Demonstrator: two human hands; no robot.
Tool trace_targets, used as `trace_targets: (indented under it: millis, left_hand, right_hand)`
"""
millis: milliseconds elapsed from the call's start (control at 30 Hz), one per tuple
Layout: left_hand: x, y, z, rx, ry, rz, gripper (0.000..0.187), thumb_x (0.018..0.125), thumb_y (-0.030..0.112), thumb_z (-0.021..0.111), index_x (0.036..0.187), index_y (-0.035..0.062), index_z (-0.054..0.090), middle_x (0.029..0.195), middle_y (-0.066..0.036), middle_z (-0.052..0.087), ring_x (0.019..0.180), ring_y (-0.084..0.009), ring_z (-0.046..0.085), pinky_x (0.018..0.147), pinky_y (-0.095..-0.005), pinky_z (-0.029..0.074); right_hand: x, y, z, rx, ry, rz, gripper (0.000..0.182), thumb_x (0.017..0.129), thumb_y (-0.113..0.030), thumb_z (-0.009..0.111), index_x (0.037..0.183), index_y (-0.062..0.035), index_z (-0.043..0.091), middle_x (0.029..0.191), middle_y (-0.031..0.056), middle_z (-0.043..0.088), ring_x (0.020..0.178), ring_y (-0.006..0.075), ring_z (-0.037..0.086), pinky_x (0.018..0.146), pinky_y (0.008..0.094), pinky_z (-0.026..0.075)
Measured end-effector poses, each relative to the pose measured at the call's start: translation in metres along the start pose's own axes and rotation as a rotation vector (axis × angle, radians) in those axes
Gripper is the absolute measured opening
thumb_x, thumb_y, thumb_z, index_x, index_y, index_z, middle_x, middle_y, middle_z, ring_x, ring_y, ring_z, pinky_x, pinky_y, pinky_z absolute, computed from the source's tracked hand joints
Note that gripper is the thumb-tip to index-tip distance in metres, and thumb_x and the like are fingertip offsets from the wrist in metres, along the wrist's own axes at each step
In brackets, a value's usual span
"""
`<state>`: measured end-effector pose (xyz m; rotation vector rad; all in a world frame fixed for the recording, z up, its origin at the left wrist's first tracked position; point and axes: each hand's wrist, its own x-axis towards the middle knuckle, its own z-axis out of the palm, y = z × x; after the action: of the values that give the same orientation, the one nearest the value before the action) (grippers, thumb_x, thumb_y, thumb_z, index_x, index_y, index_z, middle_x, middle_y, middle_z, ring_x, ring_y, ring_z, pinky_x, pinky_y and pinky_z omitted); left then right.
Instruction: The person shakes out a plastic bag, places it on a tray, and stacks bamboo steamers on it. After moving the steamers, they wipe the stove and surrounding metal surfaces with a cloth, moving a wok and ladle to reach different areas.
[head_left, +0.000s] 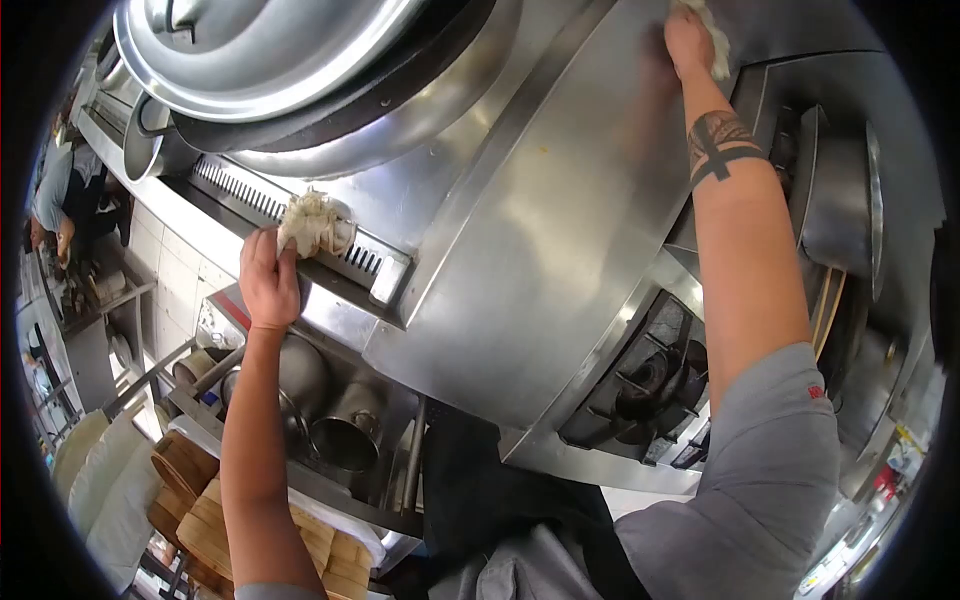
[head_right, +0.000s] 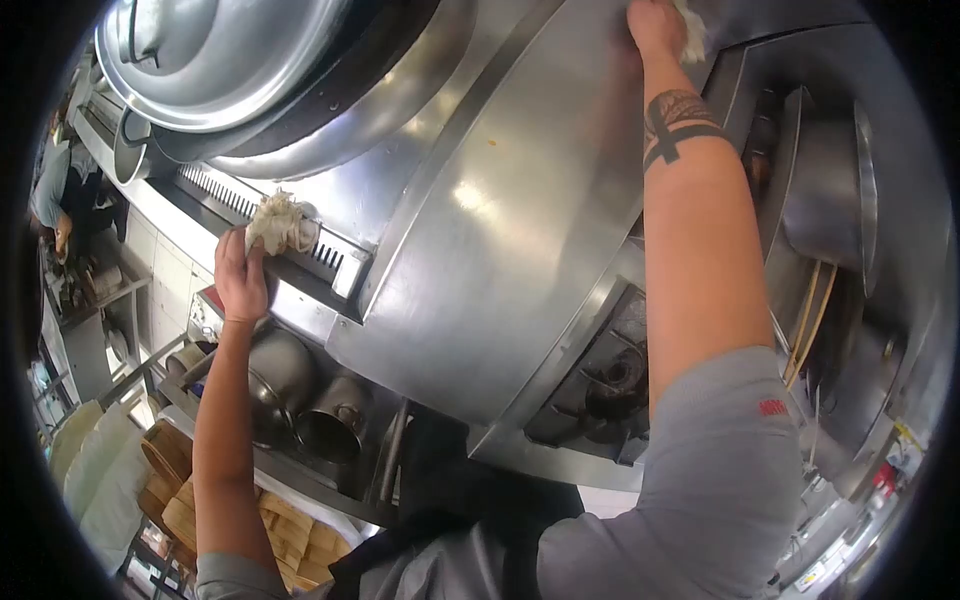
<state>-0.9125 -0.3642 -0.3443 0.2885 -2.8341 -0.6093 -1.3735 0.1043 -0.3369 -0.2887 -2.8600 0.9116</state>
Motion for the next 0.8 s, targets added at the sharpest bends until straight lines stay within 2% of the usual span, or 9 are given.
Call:
trace_targets:
  millis: [167,233,300,333,467,533,667,700,800]
  left_hand:
    - [-0.001,0.003,0.0,-0.016,0.003,0.011,0.02,0.095,0.013,0.063,0.109,-0.0012,0.063,0.104,-0.02,0.063,0.1,-0.0427,0.058,0.089,-0.0449,0.047]
    - [-0.002,0.005,0.0,-0.024,0.016,0.018,0.02,0.095,0.014,0.063,0.108,-0.0007,0.063,0.103,-0.02,0.062,0.1,-0.0425,0.058,0.089,-0.045,0.047]
    - [-0.002,0.007,-0.003,-0.025,0.031,0.033,0.019,0.095,0.014,0.062,0.107,-0.0002,0.063,0.103,-0.02,0.062,0.1,-0.0423,0.058,0.089,-0.0452,0.047]
    - [-0.004,0.007,-0.003,-0.012,0.023,0.012,0.017,0.096,0.015,0.062,0.106,0.0003,0.063,0.102,-0.02,0.062,0.1,-0.0421,0.058,0.088,-0.0455,0.046]
    - [-0.009,0.002,-0.005,-0.015,0.059,0.041,0.014,0.095,0.015,0.061,0.098,0.001,0.059,0.097,-0.019,0.06,0.098,-0.042,0.056,0.087,-0.0477,0.046]
    - [-0.009,0.003,-0.007,-0.02,0.071,0.074,0.014,0.094,0.015,0.062,0.096,0.0011,0.058,0.096,-0.02,0.059,0.098,-0.0424,0.056,0.087,-0.0488,0.045]
    - [-0.012,-0.002,-0.003,-0.007,0.099,0.067,0.016,0.094,0.018,0.061,0.096,0.0016,0.058,0.098,-0.019,0.061,0.1,-0.0413,0.057,0.088,-0.0481,0.046]
    - [-0.013,-0.003,-0.002,-0.005,0.089,0.063,0.016,0.094,0.018,0.061,0.096,0.0016,0.058,0.098,-0.019,0.061,0.1,-0.0413,0.057,0.088,-0.0481,0.046]
    - [-0.014,0.002,-0.005,-0.024,0.094,0.036,0.019,0.096,0.021,0.061,0.095,0.0018,0.059,0.098,-0.017,0.062,0.101,-0.0404,0.057,0.088,-0.0476,0.046]
  right_hand:
    - [-0.038,-0.031,0.026,0.011,-0.085,-0.394,0.051,0.11,-0.041,0.035,0.135,-0.0078,0.066,0.142,0.0252,0.059,0.139,0.0373,0.052,0.114,0.0447,0.041]
    - [-0.054,-0.004,0.065,-0.05,0.091,-0.685,0.046,0.108,-0.036,0.039,0.125,-0.0071,0.07,0.135,0.0249,0.064,0.133,0.0405,0.055,0.11,0.048,0.044]
    - [-0.142,-0.035,0.037,-0.183,-0.108,-0.592,0.056,0.109,-0.037,0.033,0.144,0.0025,0.053,0.147,0.0216,0.057,0.133,0.041,0.054,0.116,0.0473,0.038]
    - [-0.189,-0.036,0.034,-0.204,-0.049,-0.7,0.051,0.107,-0.03,0.039,0.142,0.0053,0.053,0.149,0.0207,0.055,0.14,0.0333,0.05,0.118,0.0503,0.035]
    - [-0.411,-0.017,0.006,-0.174,-0.184,-0.785,0.052,0.103,-0.026,0.048,0.148,-0.0005,0.051,0.157,0.0169,0.048,0.149,0.0323,0.041,0.125,0.0527,0.026]
    - [-0.486,-0.014,-0.026,-0.085,-0.424,-0.845,0.05,0.101,-0.023,0.051,0.147,-0.0037,0.053,0.157,0.0131,0.05,0.15,0.0298,0.041,0.126,0.0527,0.025]
    - [-0.437,0.006,-0.025,-0.087,-0.449,-1.069,0.044,0.099,-0.017,0.052,0.142,-0.0077,0.06,0.149,0.01,0.059,0.143,0.027,0.05,0.122,0.0563,0.031]
    - [-0.398,0.004,-0.015,-0.213,-0.408,-1.03,0.044,0.102,-0.022,0.047,0.143,-0.008,0.059,0.153,0.009,0.055,0.145,0.0255,0.046,0.124,0.0509,0.029]
    - [-0.274,-0.01,0.013,-0.145,-0.059,-0.872,0.037,0.104,-0.021,0.045,0.127,-0.0044,0.069,0.141,0.0126,0.063,0.134,0.0319,0.055,0.118,0.0502,0.036]
